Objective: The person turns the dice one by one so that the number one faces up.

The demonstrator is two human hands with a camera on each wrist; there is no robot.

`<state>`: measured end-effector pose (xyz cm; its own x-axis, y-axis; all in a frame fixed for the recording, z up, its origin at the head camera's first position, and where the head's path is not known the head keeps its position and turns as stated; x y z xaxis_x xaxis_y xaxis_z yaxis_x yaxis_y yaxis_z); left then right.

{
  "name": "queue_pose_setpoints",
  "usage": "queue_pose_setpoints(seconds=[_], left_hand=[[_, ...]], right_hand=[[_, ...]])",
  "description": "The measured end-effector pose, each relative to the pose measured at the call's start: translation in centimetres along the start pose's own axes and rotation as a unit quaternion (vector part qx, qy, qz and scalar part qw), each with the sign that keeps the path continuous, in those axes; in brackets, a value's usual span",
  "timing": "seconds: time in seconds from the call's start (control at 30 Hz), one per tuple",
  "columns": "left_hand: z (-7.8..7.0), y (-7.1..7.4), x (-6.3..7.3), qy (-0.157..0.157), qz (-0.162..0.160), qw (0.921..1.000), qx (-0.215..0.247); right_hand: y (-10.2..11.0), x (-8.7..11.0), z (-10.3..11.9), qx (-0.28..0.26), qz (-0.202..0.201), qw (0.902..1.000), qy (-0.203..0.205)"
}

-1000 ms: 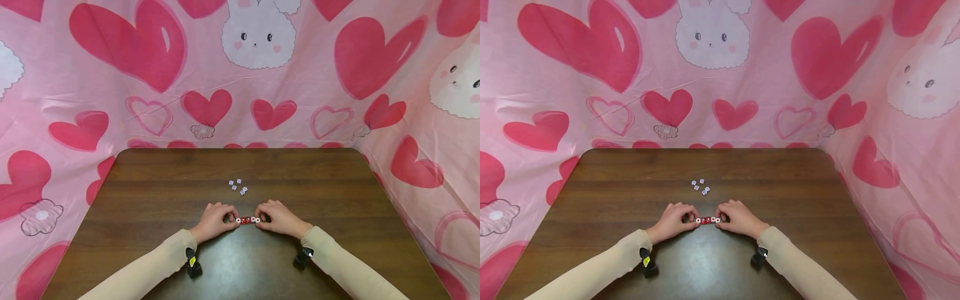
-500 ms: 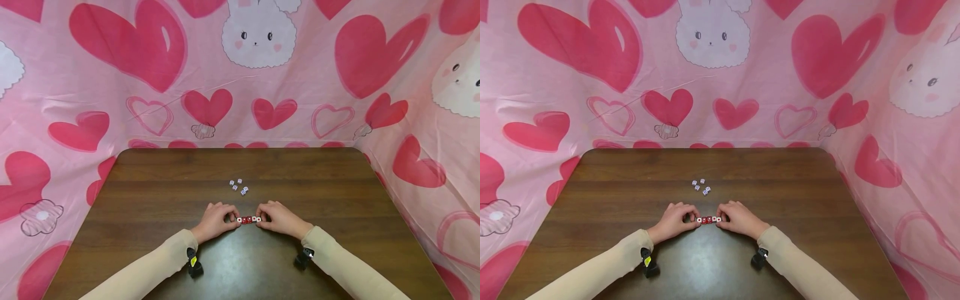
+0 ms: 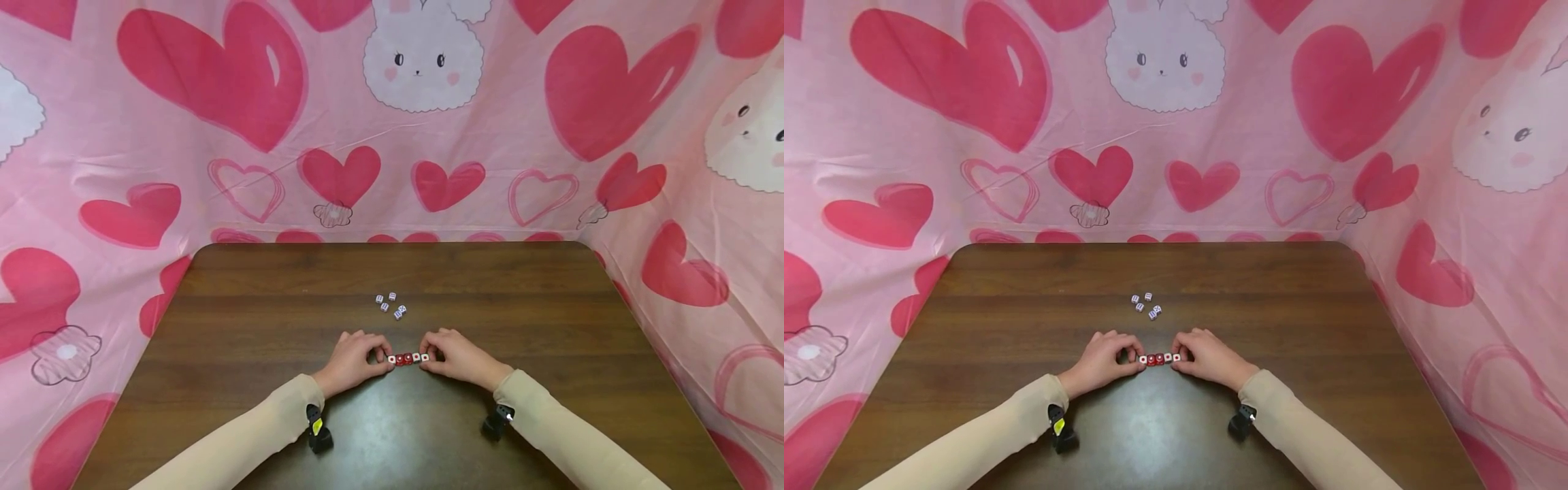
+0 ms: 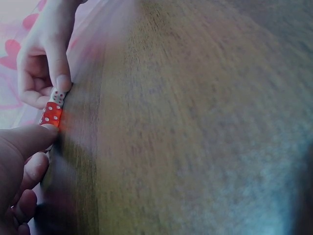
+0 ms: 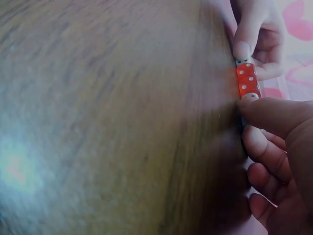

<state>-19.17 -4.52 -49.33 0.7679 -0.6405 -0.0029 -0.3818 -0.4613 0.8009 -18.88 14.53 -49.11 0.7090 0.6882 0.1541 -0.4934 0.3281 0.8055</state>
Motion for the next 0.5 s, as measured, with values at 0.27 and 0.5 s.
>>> queue_pose_setpoints(seconds=[0.27,0.5], left_hand=[[0.05,-0.17,-0.03,0.005,0.004,1.0,0.004],[0.03,-0.13,-0.09,0.002,-0.003,1.0,0.001]], right_hand=[[0.1,0.15,-0.4,-0.029,-0.001,0.9996,0.0],[-0.1,0.09,0.12,0.001,-0.011,0.9998,0.019]])
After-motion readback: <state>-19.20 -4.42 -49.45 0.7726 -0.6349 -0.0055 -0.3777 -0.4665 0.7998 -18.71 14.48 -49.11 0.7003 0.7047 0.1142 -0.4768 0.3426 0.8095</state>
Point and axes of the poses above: each hand's wrist, its own x-axis away from the middle knuckle, its own y-axis out of the back of the hand, z = x × y, the point moved 7 cm from there along -x, towards the middle knuckle, and after that the axes turned 10 degrees about z, right-handed, at the moved point
